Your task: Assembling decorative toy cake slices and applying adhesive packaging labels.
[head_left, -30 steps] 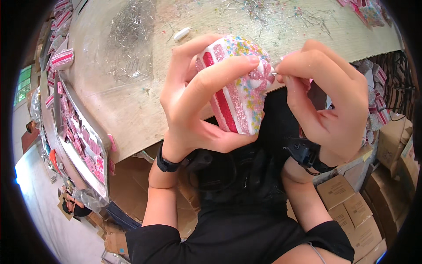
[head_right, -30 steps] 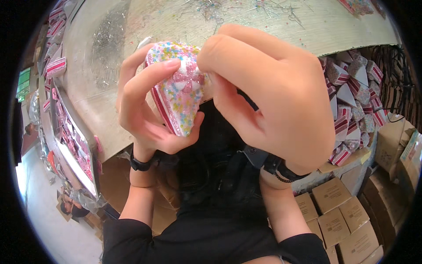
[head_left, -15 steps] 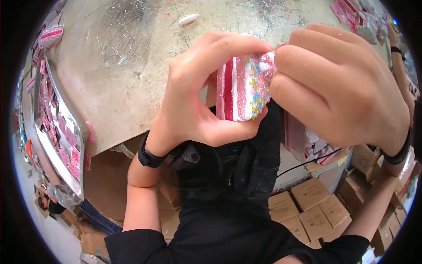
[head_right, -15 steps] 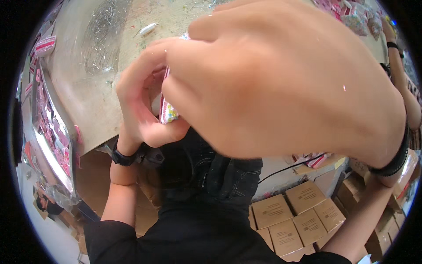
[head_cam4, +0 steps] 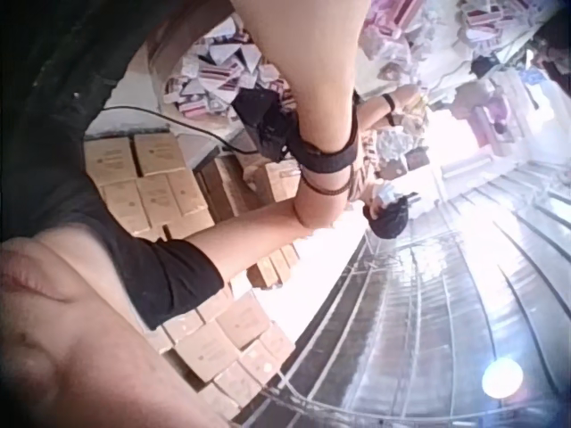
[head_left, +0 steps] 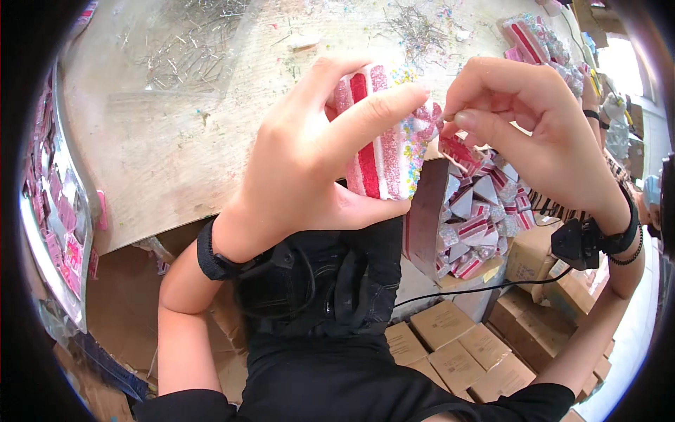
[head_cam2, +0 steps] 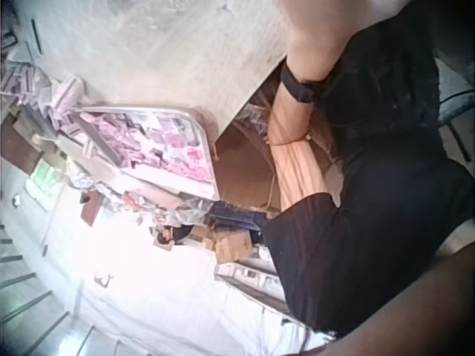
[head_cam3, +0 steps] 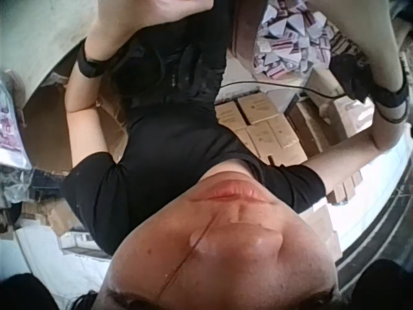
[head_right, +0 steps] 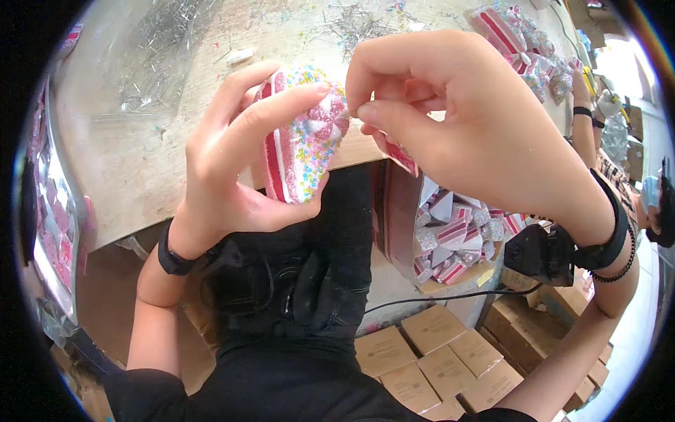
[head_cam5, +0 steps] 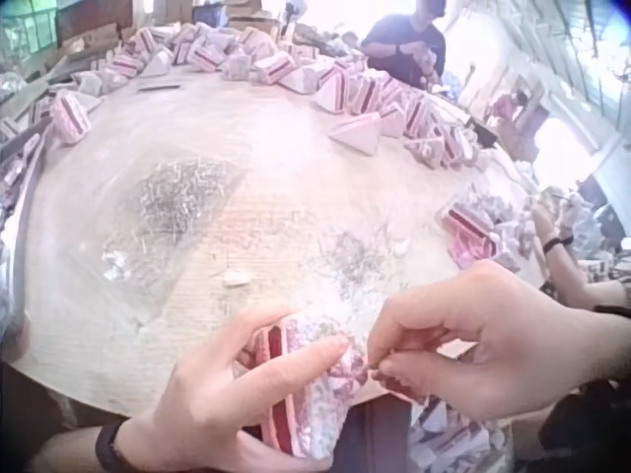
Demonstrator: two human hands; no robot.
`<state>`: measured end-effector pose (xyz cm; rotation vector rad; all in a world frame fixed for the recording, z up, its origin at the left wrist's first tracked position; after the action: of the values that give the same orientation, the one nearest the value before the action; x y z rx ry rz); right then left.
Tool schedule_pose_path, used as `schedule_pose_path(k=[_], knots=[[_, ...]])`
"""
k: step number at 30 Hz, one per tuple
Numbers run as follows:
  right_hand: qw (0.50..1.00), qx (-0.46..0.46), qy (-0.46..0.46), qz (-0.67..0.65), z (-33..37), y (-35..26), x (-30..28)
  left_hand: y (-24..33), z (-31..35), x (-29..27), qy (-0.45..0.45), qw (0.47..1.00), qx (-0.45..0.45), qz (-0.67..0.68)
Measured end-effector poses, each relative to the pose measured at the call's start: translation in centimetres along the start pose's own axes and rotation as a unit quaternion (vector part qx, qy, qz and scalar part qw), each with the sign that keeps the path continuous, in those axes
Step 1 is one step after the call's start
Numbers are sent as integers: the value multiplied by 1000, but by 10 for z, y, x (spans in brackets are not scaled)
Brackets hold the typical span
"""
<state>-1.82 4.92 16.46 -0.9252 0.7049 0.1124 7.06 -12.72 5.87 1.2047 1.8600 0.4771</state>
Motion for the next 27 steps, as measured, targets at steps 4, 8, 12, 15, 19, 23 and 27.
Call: schedule_pose_path(k=[4, 8, 12, 15, 19, 23, 27], knots=[[993, 37, -18, 115, -5, -15, -5, -1, 1, 0, 3, 1000, -15, 3], [970, -66, 14, 234, -4, -20, -6, -1, 0, 4, 18, 1000, -23, 4], [945, -80, -37, 315, 0, -22, 4, 9, -3, 7, 9, 999, -42, 11], [996, 44, -6, 82, -22, -19, 3, -2, 4, 3, -12, 1000, -24, -5], [924, 264, -27, -276, -25, -12, -7, -5, -11, 6, -22, 999, -7, -23], [914, 269, -6, -303, -18, -2, -4, -6, -11, 14, -26, 999, -7, -19], [996, 87, 24, 9, -15, -5, 8, -2, -10, 11, -25, 1000, 2, -18]])
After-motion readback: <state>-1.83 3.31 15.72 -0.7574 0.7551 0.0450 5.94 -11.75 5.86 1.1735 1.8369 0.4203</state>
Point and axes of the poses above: each hand's wrist, its own z-axis away from the middle knuckle, its own x-axis out of the palm, y = z × x, the point moved 2 cm from there along -z, towards the middle knuckle, and after that the axes turned 2 degrees about -y, right-handed, at the moved point
